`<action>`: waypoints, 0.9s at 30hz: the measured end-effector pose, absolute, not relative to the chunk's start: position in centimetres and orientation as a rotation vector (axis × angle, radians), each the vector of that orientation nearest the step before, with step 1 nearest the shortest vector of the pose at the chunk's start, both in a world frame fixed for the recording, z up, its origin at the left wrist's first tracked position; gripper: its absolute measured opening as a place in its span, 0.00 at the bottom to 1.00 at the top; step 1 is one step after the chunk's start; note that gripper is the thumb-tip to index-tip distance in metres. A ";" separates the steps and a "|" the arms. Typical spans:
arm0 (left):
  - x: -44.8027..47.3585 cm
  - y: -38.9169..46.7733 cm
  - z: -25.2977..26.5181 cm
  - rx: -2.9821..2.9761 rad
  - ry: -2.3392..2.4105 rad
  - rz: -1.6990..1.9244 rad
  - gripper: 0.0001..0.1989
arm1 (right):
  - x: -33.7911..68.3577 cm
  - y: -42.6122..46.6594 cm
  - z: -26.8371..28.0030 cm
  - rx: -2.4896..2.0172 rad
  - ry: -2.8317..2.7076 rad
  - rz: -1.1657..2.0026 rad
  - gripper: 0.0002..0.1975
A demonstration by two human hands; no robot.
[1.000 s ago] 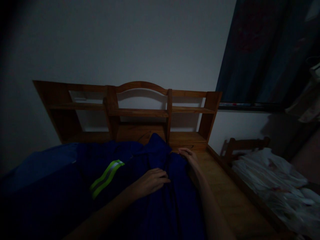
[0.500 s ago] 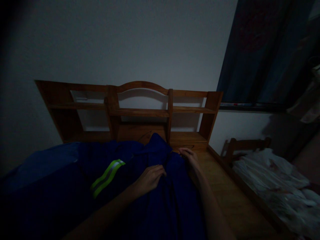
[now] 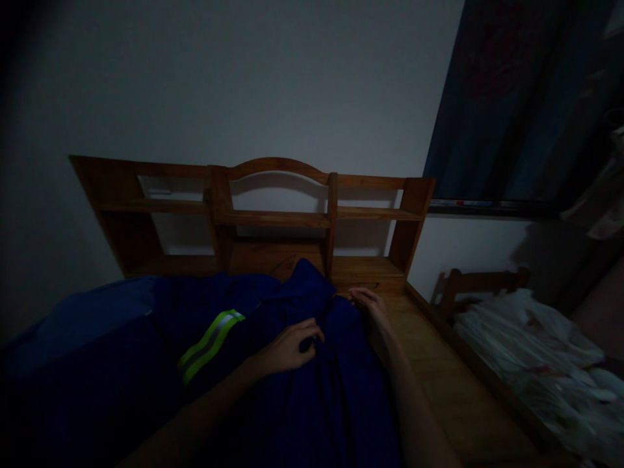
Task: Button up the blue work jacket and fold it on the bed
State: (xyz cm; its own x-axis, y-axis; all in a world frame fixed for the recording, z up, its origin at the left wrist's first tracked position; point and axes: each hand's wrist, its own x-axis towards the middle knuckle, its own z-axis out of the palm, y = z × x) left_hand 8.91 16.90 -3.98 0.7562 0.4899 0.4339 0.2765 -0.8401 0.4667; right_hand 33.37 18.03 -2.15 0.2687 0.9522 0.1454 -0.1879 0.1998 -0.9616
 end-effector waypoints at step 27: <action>8.4 21.3 -6.5 1.889 0.579 0.586 0.17 | 34.6 18.9 -3.1 -0.968 -1.005 1.025 0.13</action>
